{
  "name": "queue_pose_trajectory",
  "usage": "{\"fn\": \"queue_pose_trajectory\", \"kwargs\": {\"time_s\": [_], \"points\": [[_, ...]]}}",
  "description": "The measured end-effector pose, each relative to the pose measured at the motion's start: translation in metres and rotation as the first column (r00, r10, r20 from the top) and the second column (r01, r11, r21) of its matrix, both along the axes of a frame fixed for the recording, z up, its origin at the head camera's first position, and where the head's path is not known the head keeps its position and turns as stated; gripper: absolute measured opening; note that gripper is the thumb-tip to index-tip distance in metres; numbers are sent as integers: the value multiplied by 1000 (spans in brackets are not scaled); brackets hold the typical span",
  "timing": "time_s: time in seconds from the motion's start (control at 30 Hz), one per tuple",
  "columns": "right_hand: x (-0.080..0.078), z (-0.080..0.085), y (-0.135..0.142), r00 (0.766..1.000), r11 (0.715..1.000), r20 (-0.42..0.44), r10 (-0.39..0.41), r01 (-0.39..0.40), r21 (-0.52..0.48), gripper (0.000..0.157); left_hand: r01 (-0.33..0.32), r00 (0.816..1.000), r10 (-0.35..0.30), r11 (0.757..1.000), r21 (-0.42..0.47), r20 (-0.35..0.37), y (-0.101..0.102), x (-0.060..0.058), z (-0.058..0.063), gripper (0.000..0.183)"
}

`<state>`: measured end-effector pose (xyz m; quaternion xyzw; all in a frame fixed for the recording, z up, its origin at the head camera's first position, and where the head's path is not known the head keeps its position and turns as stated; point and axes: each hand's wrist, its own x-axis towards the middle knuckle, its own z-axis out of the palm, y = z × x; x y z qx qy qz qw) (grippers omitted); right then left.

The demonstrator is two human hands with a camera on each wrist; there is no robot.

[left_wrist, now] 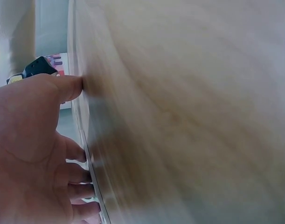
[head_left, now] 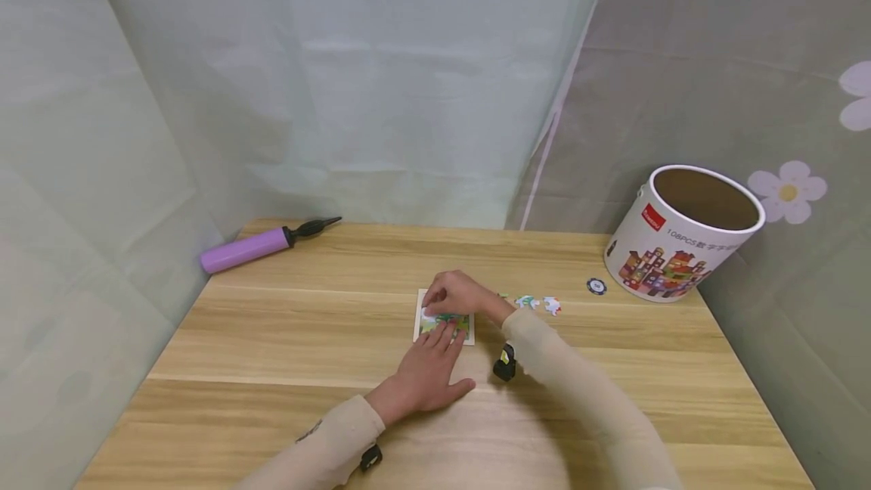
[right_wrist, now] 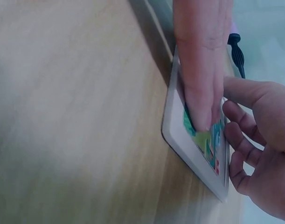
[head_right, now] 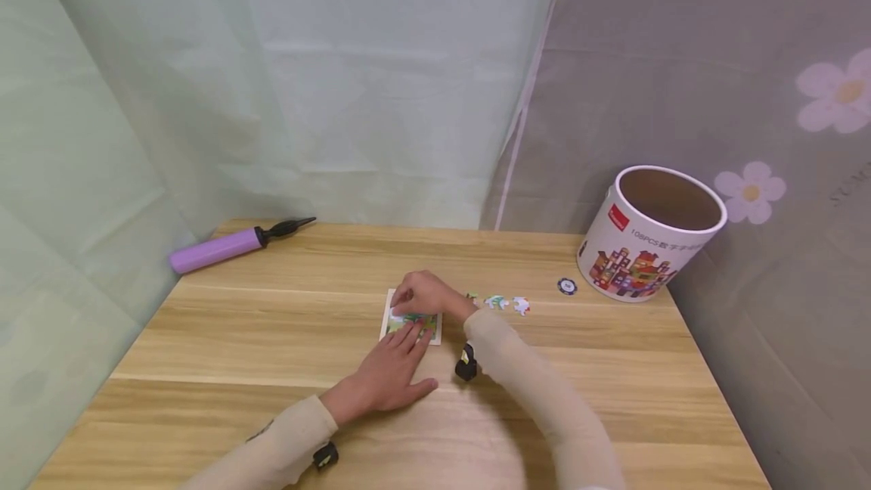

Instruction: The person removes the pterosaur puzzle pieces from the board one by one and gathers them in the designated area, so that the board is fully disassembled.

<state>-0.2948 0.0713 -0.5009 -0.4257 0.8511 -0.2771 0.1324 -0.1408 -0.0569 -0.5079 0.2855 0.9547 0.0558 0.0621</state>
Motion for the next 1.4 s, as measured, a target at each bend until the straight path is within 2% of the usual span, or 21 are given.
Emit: {"fn": "queue_pose_trajectory", "kwargs": {"time_s": [0.17,0.47,0.87,1.0,1.27,1.4], "points": [[1,-3,-3,998,998,30,-57,57,14,6,6,1000,-6,1000,-9,6,-1,-1,-2,83],[3,-2,-5,997,998,48,-66,65,18,7,12,1000,-12,1000,-8,24,-3,-2,1,83],[5,2,-11,981,991,154,-119,108,79,4,16,999,-16,1000,14,29,-3,-4,2,83],[5,2,-9,980,992,157,-119,111,58,4,16,999,-17,1000,19,35,-4,-4,2,84],[5,2,-5,993,998,101,-63,64,-13,5,23,999,-23,1000,20,23,-4,-4,1,83],[6,5,-2,994,997,92,-62,67,-46,6,23,1000,-23,1000,17,22,-4,-3,1,83]]}}
